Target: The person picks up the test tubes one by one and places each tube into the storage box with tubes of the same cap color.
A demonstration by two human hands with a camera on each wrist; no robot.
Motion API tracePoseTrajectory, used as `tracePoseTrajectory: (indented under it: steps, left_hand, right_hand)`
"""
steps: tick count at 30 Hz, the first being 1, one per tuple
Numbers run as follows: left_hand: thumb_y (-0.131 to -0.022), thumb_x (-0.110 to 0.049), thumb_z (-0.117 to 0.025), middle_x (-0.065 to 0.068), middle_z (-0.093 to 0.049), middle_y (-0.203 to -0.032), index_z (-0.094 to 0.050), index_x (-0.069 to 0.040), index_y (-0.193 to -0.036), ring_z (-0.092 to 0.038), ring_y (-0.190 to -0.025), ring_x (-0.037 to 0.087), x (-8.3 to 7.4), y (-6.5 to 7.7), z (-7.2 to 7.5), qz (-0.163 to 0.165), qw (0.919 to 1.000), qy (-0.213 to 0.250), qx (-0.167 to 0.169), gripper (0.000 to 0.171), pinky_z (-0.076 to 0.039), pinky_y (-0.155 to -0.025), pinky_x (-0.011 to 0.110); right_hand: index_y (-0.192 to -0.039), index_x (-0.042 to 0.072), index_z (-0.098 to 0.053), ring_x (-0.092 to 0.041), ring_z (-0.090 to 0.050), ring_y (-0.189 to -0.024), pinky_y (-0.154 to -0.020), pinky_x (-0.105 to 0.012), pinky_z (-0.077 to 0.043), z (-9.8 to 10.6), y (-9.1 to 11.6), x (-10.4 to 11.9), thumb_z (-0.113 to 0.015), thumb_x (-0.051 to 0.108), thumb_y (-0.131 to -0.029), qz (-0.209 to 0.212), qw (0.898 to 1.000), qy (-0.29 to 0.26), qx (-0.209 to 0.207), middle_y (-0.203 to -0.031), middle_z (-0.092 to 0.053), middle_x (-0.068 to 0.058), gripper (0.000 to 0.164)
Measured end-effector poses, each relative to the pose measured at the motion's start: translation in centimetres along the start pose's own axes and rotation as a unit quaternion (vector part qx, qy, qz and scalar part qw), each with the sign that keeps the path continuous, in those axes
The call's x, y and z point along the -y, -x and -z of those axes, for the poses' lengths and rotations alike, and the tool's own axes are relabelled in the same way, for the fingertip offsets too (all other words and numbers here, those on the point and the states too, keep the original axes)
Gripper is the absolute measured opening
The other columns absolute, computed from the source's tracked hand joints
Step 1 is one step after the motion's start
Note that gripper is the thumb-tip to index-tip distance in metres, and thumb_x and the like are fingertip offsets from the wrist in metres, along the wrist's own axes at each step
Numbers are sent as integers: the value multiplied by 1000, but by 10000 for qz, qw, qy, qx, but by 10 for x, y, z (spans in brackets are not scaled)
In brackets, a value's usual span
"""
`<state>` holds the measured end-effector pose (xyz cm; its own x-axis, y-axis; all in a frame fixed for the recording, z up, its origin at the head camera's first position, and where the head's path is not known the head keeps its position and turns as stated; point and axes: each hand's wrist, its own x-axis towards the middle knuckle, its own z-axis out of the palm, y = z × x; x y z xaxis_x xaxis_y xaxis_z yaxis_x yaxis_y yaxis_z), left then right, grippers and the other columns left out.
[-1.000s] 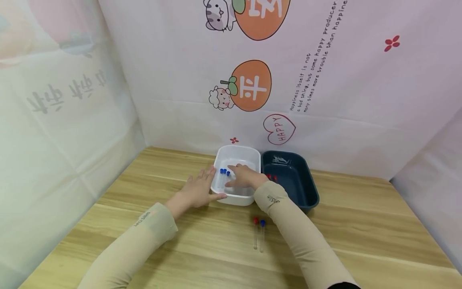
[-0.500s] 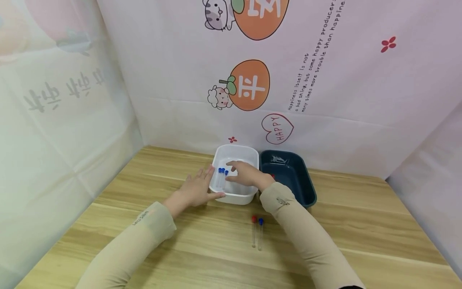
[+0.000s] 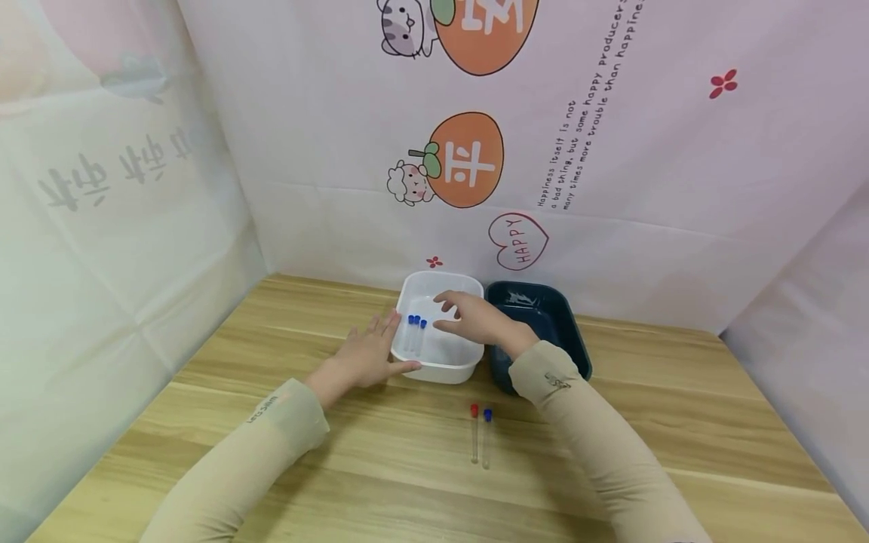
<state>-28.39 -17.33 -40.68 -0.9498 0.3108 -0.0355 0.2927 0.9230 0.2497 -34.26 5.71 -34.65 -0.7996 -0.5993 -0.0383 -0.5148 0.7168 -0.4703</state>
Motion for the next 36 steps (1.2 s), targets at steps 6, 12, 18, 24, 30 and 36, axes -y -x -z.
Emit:
tracePoseTrajectory:
  steps: [6, 12, 18, 24, 30, 36]
  left_hand:
    - [-93, -75, -53, 14, -11, -170, -14, 0, -163, -15, -153, 41, 1, -1, -3, 6, 10000, 35, -17, 110, -17, -116, 70]
    - [-92, -75, -53, 14, -11, -170, -13, -1, -164, -15, -154, 41, 0, -1, -5, 37, 10000, 29, 5, 110, -17, -116, 70]
    - [-93, -75, -53, 14, -11, -170, -14, -1, -164, -16, -153, 42, -1, -1, -5, 29, 10000, 1, 5, 110, -19, -116, 70]
    - [-92, -74, -54, 14, -11, -170, -12, -1, -164, -16, -153, 42, -2, 1, -5, 11, 10000, 70, 2, 111, -18, -116, 70]
    - [-92, -74, -55, 16, -11, -170, -12, 0, -163, -16, -153, 43, -2, 3, -2, 10, 9998, 212, -4, 112, -16, -116, 70]
    - [-92, -75, -55, 15, -10, -170, -12, 0, -164, -14, -153, 42, -3, 4, 1, 25, 9997, 248, 14, 112, -14, -117, 70]
  right_hand:
    - [-147, 8, -54, -34, -60, -119, -99, -47, -53, 11, 14, 5, -67, 28, -102, 132, 9997, -37, -185, -136, -61, -18, 51]
    - [-147, 8, -54, -31, -60, -116, -93, -44, -56, 16, 34, 9, -68, 27, -101, 338, 9986, -117, -389, -135, -62, -15, 51]
    - [-143, 9, -58, -28, -60, -112, -89, -41, -56, 18, 56, 11, -68, 26, -102, 570, 9962, -131, -650, -130, -65, -9, 46]
    - [-140, 8, -61, -23, -61, -104, -83, -38, -56, 15, 80, 8, -69, 24, -101, 939, 9915, -18, -906, -126, -66, -6, 43]
    - [-137, 9, -63, -23, -61, -97, -80, -37, -56, 12, 103, 7, -71, 23, -100, 1186, 9864, 40, -1136, -123, -67, -4, 41]
    - [-135, 8, -64, -23, -62, -102, -86, -43, -57, 5, 123, -2, -73, 19, -98, 1244, 9852, -103, -1172, -125, -67, -6, 39]
